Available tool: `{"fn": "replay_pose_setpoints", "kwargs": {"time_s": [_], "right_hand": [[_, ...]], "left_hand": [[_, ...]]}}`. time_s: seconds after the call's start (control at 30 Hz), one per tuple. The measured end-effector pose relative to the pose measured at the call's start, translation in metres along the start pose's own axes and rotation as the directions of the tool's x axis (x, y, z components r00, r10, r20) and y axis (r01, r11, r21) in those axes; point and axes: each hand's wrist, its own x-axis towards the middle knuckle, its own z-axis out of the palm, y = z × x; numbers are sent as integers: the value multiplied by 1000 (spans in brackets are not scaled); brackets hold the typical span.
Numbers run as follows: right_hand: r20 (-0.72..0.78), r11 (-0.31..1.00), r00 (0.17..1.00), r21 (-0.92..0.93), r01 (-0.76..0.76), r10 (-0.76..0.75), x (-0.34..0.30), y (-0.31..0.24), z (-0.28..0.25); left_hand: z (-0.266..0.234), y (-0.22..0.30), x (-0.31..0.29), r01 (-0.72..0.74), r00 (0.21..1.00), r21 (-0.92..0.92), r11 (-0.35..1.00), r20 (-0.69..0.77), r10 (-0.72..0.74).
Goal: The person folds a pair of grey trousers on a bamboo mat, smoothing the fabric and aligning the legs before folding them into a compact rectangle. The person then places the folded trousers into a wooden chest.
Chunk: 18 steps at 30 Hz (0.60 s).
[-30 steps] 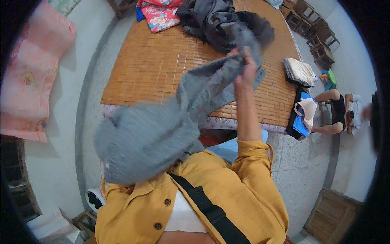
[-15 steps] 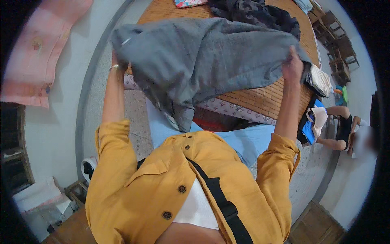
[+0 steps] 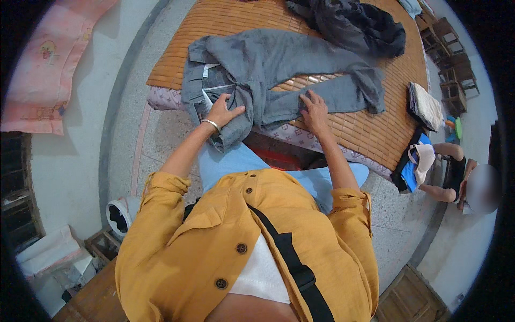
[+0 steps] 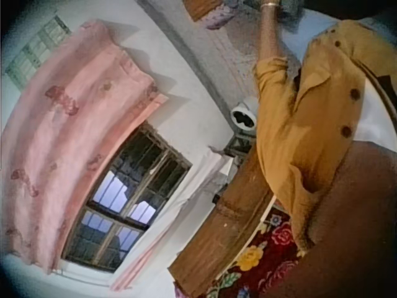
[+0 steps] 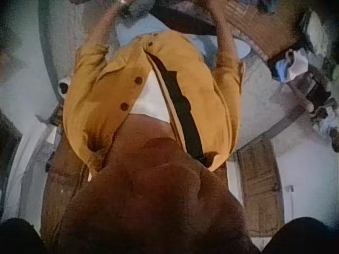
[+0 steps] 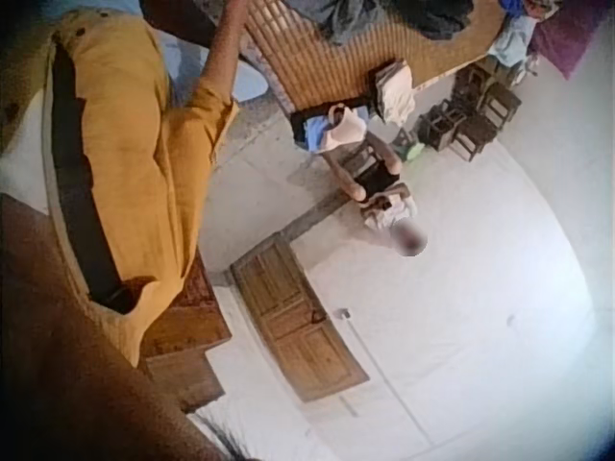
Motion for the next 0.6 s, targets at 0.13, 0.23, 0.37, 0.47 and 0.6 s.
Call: {"fn": "replay_pose_setpoints", "kwargs": {"time_s": [0.13,0.23,0.37,0.47,0.6], "right_hand": [[133,991,982,-16,134,-131,6,14,3],[153,985,977,-63,162,-151,-1,11,-6],[289,980,945,166,111,-156,-20,-3,-27],[225,907,950,405,112,-218,-39,-26,-37],[148,908,980,414,64,-137,-49,-23,-36]], "left_hand": [[-36,46,3,-45,993,-74,996,-109,37],[-109,78,8,-131,988,-58,990,-88,126],[-187,67,6,-116,935,-67,991,-343,87],[-198,34,5,-20,853,523,852,-435,287],[-152,12,7,-238,851,474,848,-320,418]]}}
